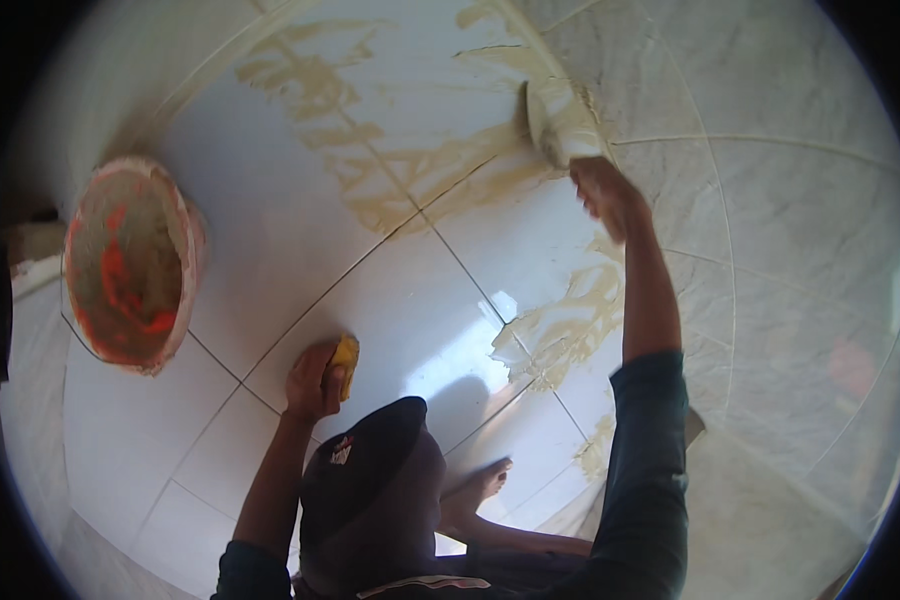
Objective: The person spreads grout over the joints of floor tiles using a trowel, removes excess grout with a metal scraper, and wipes the tile surfaces clean with a yellow sponge.
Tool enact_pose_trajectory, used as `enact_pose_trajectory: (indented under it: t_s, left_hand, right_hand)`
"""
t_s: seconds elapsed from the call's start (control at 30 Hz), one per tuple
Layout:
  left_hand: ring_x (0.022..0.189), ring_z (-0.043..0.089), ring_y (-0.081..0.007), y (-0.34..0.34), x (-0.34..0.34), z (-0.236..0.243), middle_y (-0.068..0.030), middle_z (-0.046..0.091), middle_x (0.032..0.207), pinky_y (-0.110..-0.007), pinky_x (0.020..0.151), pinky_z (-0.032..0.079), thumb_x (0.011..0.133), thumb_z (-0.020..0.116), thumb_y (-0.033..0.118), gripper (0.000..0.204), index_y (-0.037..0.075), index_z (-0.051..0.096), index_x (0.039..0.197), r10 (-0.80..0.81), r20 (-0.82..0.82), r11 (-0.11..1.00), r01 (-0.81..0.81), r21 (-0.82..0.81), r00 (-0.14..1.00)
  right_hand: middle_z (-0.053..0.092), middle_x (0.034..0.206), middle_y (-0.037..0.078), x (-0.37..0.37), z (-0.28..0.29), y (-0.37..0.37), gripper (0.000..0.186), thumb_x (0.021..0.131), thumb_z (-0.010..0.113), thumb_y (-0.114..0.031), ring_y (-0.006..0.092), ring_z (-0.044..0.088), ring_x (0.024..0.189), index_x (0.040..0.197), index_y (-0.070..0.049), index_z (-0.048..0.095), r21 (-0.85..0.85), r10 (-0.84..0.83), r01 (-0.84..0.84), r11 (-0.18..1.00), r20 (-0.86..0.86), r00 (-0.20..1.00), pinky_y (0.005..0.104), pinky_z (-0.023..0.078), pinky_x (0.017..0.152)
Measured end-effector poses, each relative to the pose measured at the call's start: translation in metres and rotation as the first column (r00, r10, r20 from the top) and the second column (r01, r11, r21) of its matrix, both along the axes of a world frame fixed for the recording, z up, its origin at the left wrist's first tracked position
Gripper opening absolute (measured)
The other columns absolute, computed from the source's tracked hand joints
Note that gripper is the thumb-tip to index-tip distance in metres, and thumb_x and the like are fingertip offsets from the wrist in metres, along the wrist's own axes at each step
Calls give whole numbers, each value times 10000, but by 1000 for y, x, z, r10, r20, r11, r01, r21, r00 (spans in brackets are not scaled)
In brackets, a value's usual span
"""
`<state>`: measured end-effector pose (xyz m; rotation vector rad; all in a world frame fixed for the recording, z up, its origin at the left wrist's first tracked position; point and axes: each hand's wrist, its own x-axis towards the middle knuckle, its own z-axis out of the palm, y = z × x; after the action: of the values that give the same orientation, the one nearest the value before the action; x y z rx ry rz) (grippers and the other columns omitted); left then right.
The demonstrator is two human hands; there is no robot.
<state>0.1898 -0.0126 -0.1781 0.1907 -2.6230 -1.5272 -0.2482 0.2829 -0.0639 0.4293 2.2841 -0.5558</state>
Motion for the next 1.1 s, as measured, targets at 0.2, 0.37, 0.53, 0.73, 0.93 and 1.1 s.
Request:
enact_pose_trajectory:
  t_s: [0.2,0.37,0.53,0.73,0.93,1.1]
  left_hand:
    - [895,673,-355,0,4,-3,-149,663,1028,-425,732,573,906,617,199,307,61,617,1180,18,-10,999,-18,-36,1000]
    - [879,672,-359,-8,13,-1,-151,665,1014,-429,712,572,913,611,220,302,65,619,1172,74,15,995,-73,-68,997]
    - [866,678,-349,3,0,-6,-149,665,1017,-426,701,574,913,605,214,305,66,616,1180,55,-64,997,-58,-50,996]
    - [869,679,-351,5,1,-4,-150,662,1029,-419,704,578,905,613,214,315,79,617,1189,27,40,999,-26,-21,999]
    - [872,685,-331,0,11,-7,-126,664,1034,-399,679,581,909,614,241,320,91,622,1191,86,-21,994,-88,-67,996]
    - [857,689,-324,7,0,-2,-123,668,1024,-397,673,581,908,620,255,324,93,626,1189,61,-22,996,-63,-70,998]
  right_hand:
    - [569,830,10,168,-43,4,239,814,613,-134,129,574,746,1041,-72,576,-177,716,-803,570,-373,590,295,464,617]
    - [583,829,13,195,27,-38,145,919,595,-171,102,571,747,1016,-63,591,-491,55,157,857,390,919,330,489,581]
    - [510,673,-13,65,10,-1,301,979,482,-419,107,468,499,895,-137,545,-184,16,-49,982,-178,984,304,413,456]
    - [485,618,18,99,-30,-26,273,961,512,-349,137,495,474,827,-112,500,-102,69,-75,992,-68,995,317,431,425]
    - [483,663,-25,101,5,-1,197,928,547,-325,95,461,505,842,-149,569,-197,-27,20,980,-35,999,276,387,422]
    - [517,652,0,1,-19,4,313,950,524,-441,110,487,483,842,-149,557,-19,-115,115,993,14,993,306,433,433]
